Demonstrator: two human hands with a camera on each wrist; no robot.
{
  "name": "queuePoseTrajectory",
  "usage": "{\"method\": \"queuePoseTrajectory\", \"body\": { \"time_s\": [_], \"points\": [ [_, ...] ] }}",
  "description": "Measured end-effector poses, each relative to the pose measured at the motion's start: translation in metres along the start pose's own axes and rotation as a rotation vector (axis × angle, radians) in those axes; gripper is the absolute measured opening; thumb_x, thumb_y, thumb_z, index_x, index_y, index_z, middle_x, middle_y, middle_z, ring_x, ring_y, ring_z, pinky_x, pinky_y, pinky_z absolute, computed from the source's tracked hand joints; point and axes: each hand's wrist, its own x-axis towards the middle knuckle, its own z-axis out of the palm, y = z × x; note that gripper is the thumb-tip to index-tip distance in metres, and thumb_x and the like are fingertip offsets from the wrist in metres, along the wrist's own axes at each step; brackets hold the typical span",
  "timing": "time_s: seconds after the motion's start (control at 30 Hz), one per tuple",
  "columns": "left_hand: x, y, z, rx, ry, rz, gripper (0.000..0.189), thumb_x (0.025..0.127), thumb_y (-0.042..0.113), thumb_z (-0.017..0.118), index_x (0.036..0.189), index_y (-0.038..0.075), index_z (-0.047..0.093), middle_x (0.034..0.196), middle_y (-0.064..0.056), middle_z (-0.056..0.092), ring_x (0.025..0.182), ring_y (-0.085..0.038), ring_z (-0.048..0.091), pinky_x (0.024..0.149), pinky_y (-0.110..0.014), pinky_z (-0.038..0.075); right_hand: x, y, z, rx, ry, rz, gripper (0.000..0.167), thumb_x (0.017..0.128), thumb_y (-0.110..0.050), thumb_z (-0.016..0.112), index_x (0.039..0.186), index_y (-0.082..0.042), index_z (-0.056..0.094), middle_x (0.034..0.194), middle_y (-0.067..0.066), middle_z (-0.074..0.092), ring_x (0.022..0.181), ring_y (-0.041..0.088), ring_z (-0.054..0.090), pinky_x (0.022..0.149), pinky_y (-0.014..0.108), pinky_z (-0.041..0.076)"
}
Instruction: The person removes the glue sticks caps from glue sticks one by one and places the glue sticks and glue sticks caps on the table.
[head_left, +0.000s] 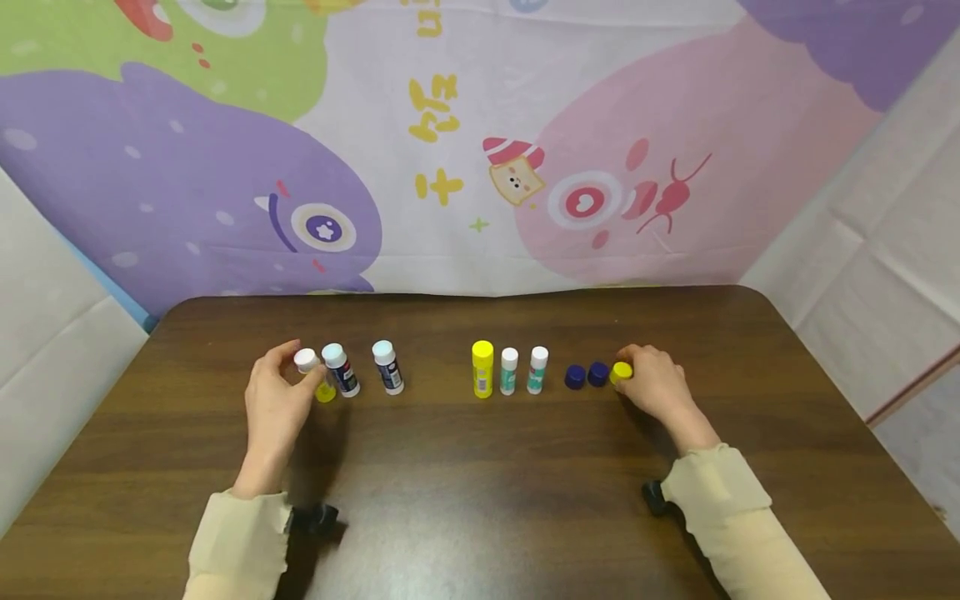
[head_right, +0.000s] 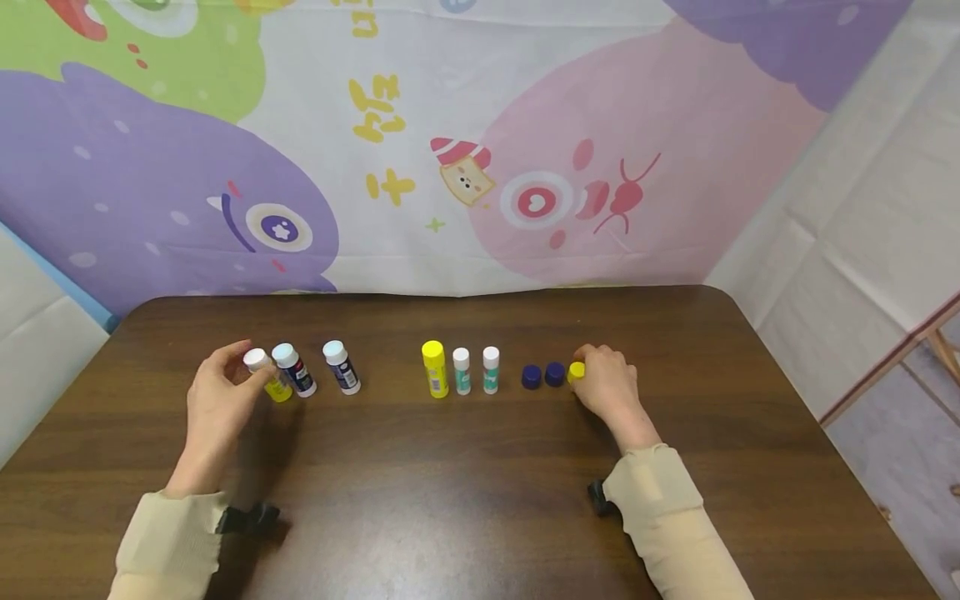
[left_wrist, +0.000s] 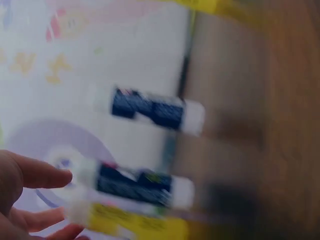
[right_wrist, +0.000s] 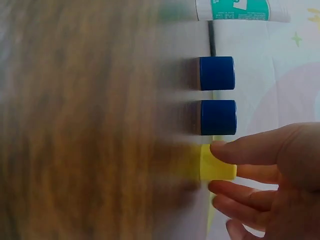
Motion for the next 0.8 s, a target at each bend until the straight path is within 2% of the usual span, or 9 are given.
{"method": "queuePoseTrajectory", "body": {
  "time_s": [0.1,0.23,0.27,0.33,0.43,0.57,0.63,0.7,0.8],
  "points": [
    [-0.009,0.016,-0.001,-0.009,0.082,0.13,0.045,0.077,0.005,0.065,0.12,-0.002,0.053,0.121,-0.022,0.048,0.109,-0.037,0.045,0.089,-0.048,0.034,-0.004,-0.004,0.0,-0.009,0.027,0.001,0.048,0.079,-0.011,0.062,0.125,0.0,0.049,0.125,0.026,0.046,0.113,0.045,0.038,0.086,0.057,0.026],
    [-0.021,0.035,0.008,0.039,0.188,0.414,0.046,0.073,-0.001,0.066,0.118,-0.004,0.053,0.12,-0.022,0.048,0.109,-0.039,0.046,0.087,-0.048,0.035,-0.009,-0.016,-0.004,0.003,0.114,-0.06,0.048,0.08,0.0,0.055,0.127,0.0,0.047,0.129,0.023,0.042,0.12,0.045,0.031,0.094,0.059,0.017],
    [-0.025,0.039,0.013,0.056,0.193,0.468,0.047,0.072,-0.002,0.067,0.117,-0.004,0.053,0.119,-0.021,0.049,0.107,-0.038,0.047,0.086,-0.048,0.036,-0.011,-0.02,-0.005,0.011,0.138,-0.083,0.047,0.08,0.002,0.054,0.127,0.0,0.047,0.129,0.022,0.042,0.12,0.044,0.031,0.096,0.059,0.016],
    [-0.032,0.045,0.022,0.08,0.151,0.53,0.049,0.072,-0.001,0.068,0.118,-0.002,0.053,0.118,-0.02,0.05,0.106,-0.037,0.048,0.087,-0.046,0.037,-0.013,-0.03,-0.008,0.03,0.19,-0.133,0.045,0.081,0.003,0.053,0.126,-0.001,0.048,0.128,0.02,0.044,0.121,0.042,0.033,0.098,0.058,0.014],
    [-0.041,0.054,0.038,0.064,-0.011,0.482,0.05,0.073,0.006,0.07,0.12,0.001,0.053,0.117,-0.016,0.052,0.108,-0.033,0.05,0.089,-0.044,0.039,-0.016,-0.048,-0.012,0.068,0.259,-0.216,0.043,0.082,-0.001,0.059,0.124,-0.003,0.051,0.127,0.017,0.048,0.119,0.038,0.038,0.099,0.056,0.013],
    [-0.045,0.062,0.061,-0.06,-0.308,0.306,0.05,0.077,0.015,0.07,0.123,0.005,0.052,0.122,-0.012,0.053,0.111,-0.028,0.051,0.092,-0.042,0.041,-0.018,-0.073,-0.011,0.14,0.316,-0.33,0.038,0.083,-0.006,0.063,0.12,-0.007,0.055,0.121,0.012,0.054,0.114,0.032,0.045,0.1,0.053,0.015],
    [-0.046,0.066,0.072,-0.146,-0.415,0.217,0.05,0.078,0.017,0.07,0.123,0.006,0.052,0.124,-0.01,0.053,0.114,-0.026,0.05,0.095,-0.041,0.04,-0.018,-0.084,-0.006,0.192,0.306,-0.391,0.035,0.084,-0.006,0.06,0.119,-0.008,0.056,0.119,0.01,0.056,0.112,0.03,0.047,0.101,0.052,0.016],
    [-0.047,0.069,0.083,-0.211,-0.476,0.157,0.05,0.078,0.017,0.069,0.123,0.005,0.052,0.125,-0.01,0.054,0.116,-0.026,0.05,0.097,-0.041,0.039,-0.015,-0.093,0.0,0.239,0.276,-0.44,0.032,0.087,-0.006,0.057,0.118,-0.009,0.057,0.116,0.008,0.058,0.105,0.028,0.051,0.102,0.052,0.017],
    [-0.047,0.07,0.099,-0.241,-0.498,0.131,0.05,0.079,0.016,0.069,0.123,0.004,0.051,0.125,-0.011,0.053,0.117,-0.027,0.049,0.097,-0.041,0.04,-0.012,-0.104,0.01,0.289,0.218,-0.476,0.03,0.089,-0.009,0.056,0.119,-0.01,0.056,0.116,0.006,0.059,0.106,0.026,0.052,0.104,0.052,0.019]
  ]
}}
